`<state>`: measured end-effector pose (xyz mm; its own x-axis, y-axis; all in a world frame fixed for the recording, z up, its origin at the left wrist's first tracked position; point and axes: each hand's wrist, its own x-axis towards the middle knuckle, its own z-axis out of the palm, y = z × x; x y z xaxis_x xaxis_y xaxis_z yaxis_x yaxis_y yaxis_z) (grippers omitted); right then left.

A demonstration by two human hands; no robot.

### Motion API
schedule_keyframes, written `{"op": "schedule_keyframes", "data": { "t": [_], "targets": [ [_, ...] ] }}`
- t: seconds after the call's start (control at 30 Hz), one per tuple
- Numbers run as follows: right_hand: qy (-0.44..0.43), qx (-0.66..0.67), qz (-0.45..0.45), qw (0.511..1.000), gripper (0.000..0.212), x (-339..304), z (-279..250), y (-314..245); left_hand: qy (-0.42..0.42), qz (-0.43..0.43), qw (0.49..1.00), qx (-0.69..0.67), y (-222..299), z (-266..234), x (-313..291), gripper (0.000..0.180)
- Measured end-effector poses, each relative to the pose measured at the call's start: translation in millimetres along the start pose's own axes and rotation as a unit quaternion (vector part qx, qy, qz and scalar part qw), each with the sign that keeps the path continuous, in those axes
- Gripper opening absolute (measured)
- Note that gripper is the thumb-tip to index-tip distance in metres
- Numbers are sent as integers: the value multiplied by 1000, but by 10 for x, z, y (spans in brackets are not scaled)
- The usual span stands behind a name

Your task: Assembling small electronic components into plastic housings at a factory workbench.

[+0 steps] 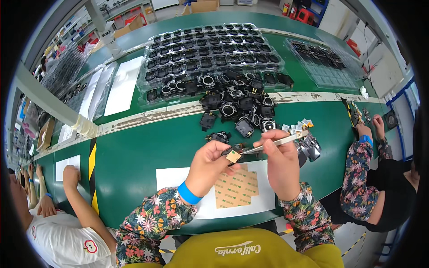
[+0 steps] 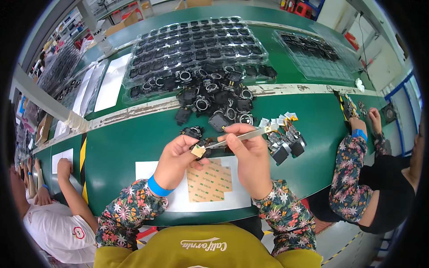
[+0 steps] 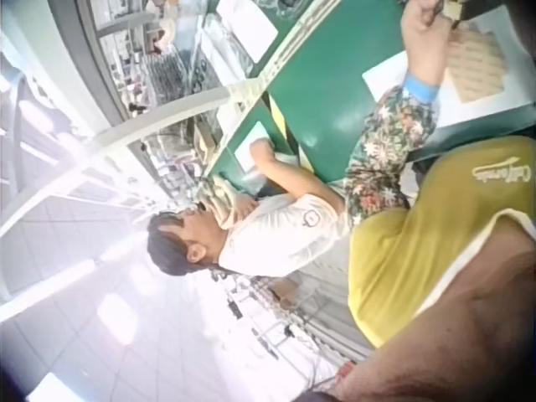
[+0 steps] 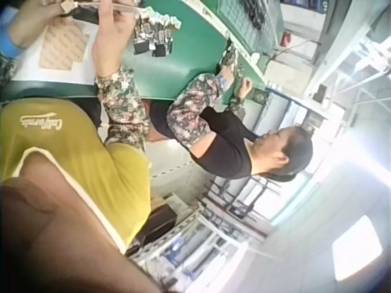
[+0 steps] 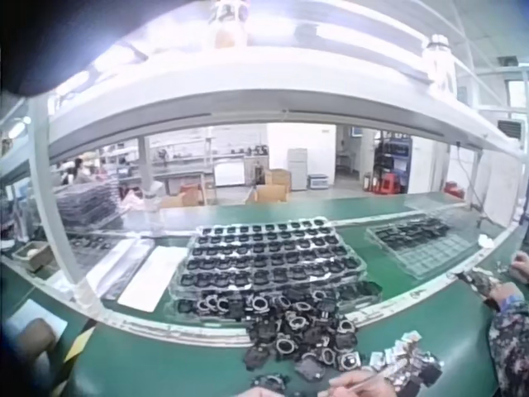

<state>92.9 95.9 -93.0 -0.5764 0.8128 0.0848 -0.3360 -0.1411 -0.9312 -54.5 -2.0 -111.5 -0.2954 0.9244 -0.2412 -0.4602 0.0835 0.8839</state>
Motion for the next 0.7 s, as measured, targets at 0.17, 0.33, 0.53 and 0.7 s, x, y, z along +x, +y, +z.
{"op": "schedule_keyframes", "data": {
  "t": [0.17,0.33,0.53,0.7],
  "targets": [
    [-33,-174,-146,973,17,-20,-29,35,-2,9,1000,-12,-1,46,-12,10],
    [-56,-249,-181,950,15,-39,-50,11,-2,43,999,0,-18,64,-9,11],
    [-45,-281,-199,938,14,-49,-23,2,1,57,998,-3,-29,65,-10,13],
    [-25,-293,-198,935,12,-59,-1,-15,-1,58,998,-9,-30,78,-13,13]
  ]
}}
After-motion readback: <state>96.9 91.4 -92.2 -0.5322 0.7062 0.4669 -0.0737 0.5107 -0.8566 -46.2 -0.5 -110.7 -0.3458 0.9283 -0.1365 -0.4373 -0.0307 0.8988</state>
